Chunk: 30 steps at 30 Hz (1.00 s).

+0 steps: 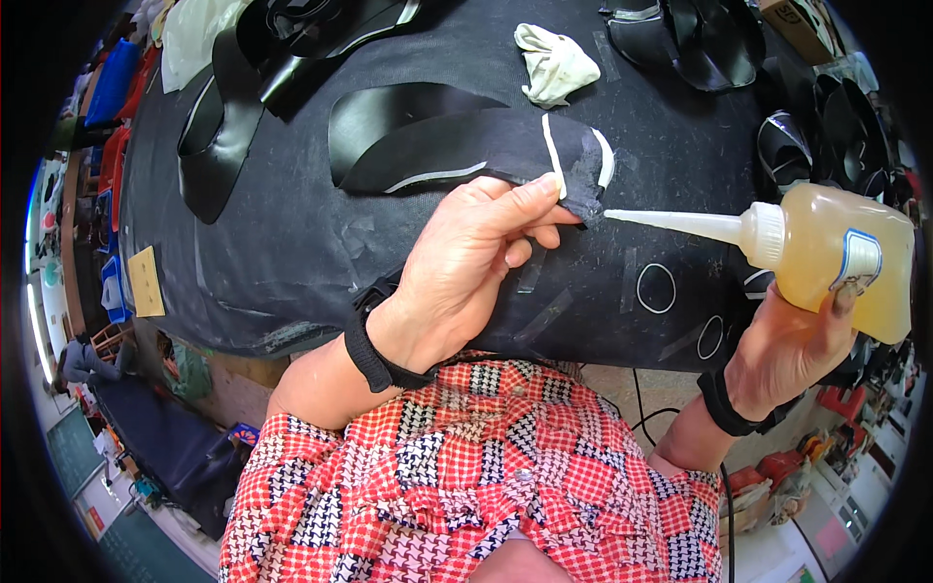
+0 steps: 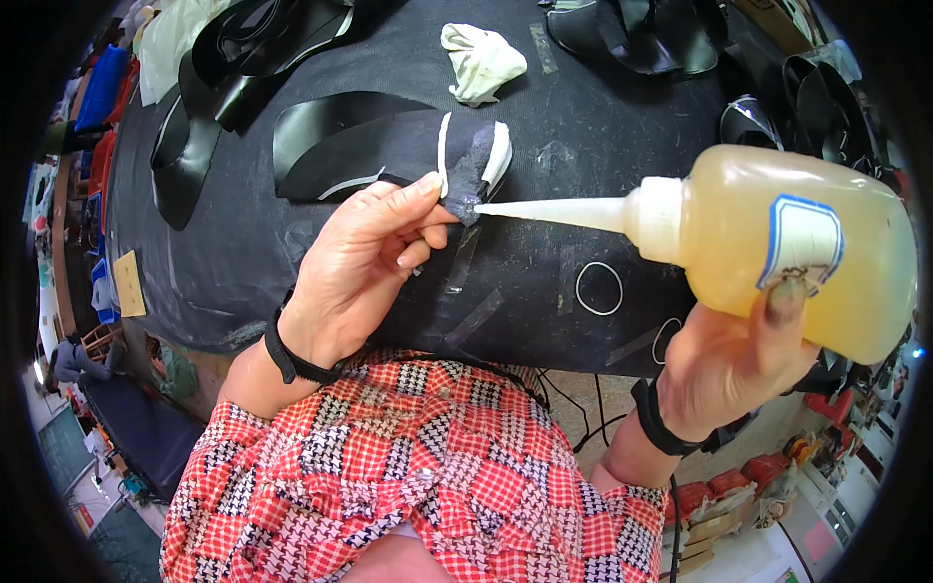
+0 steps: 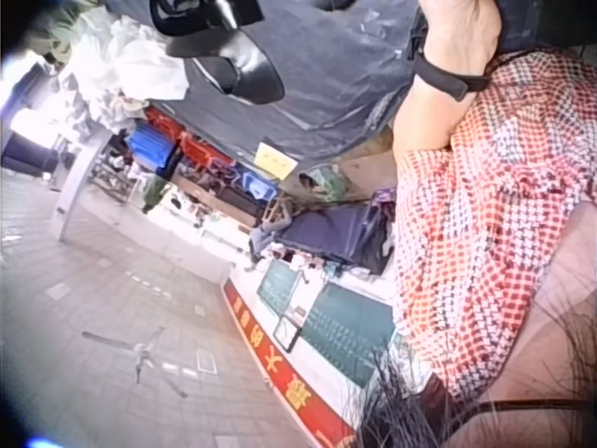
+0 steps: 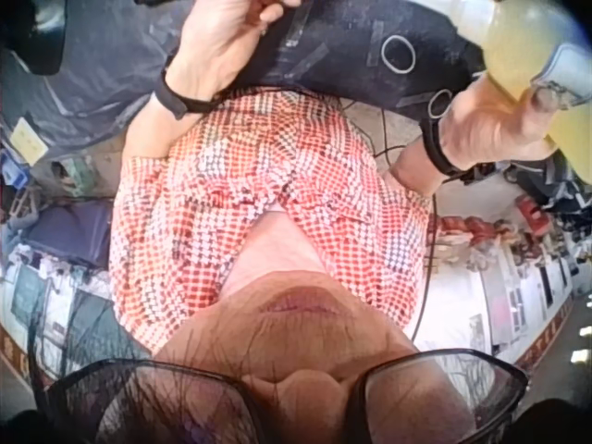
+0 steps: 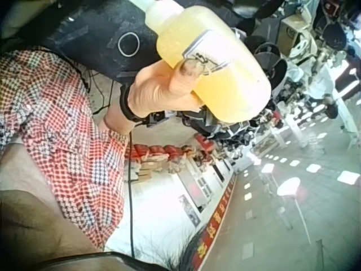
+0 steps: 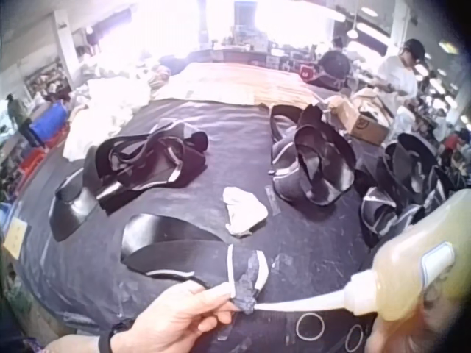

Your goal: Apply adhesive to shoe upper components and assemble them.

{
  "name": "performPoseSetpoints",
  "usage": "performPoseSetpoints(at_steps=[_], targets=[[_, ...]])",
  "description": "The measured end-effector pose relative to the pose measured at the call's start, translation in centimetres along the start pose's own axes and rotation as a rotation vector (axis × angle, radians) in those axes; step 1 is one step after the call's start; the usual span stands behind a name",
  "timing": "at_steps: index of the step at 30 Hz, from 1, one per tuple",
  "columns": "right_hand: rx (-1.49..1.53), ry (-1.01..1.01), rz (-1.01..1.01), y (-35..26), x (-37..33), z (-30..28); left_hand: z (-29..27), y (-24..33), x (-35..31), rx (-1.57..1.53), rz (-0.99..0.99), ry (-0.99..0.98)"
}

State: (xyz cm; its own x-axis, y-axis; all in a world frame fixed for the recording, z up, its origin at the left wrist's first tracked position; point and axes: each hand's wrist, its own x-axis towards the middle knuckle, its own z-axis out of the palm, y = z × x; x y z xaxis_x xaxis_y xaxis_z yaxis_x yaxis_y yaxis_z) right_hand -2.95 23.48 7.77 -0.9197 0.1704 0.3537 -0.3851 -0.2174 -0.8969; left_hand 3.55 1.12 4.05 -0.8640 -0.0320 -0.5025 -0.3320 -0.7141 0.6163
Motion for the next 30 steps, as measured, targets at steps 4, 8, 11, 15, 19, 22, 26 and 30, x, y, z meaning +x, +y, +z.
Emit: performPoseSetpoints(at_steps=[4,8,11,15,19,22,26,30], targets=[[-0.031,-0.024,-0.004,0.7,-0.1,1.0,0.0,-0.1,-0.1,-0.01,0.007,0.016],[-0.053,-0.038,0.016,0.7,-0.2,1.0,-0.2,-0.1,0.0,-0.003,0.001,0.006],[-0.067,-0.087,-0.005,0.9,-0.3,1.1,-0.6,-0.1,0.1,0.015,-0.011,-0.025],[-0.172,-0.163,-0.027,0.6,-0.6,0.3,-0.4,0.0,-0.1,0.019,-0.004,-0.006],[-0.217,-0.268,0.082,-1.2,0.5,-2.2,-0.4,0.1,-0.1,0.044,-0.002,0.013],[-0.033,-0.168,0.191,-5.4,4.7,-7.5,-1.0,-0.3,0.3,0.059,0.01,0.048],[1.108,-0.1,0.199,-4.8,7.1,-10.8,-0.6,-1.3,1.5,0.143,0.001,0.05],[1.4,0.154,0.985,3.3,1.1,-2.8,-0.9,0.0,0.9,0.148,0.103,0.13]])
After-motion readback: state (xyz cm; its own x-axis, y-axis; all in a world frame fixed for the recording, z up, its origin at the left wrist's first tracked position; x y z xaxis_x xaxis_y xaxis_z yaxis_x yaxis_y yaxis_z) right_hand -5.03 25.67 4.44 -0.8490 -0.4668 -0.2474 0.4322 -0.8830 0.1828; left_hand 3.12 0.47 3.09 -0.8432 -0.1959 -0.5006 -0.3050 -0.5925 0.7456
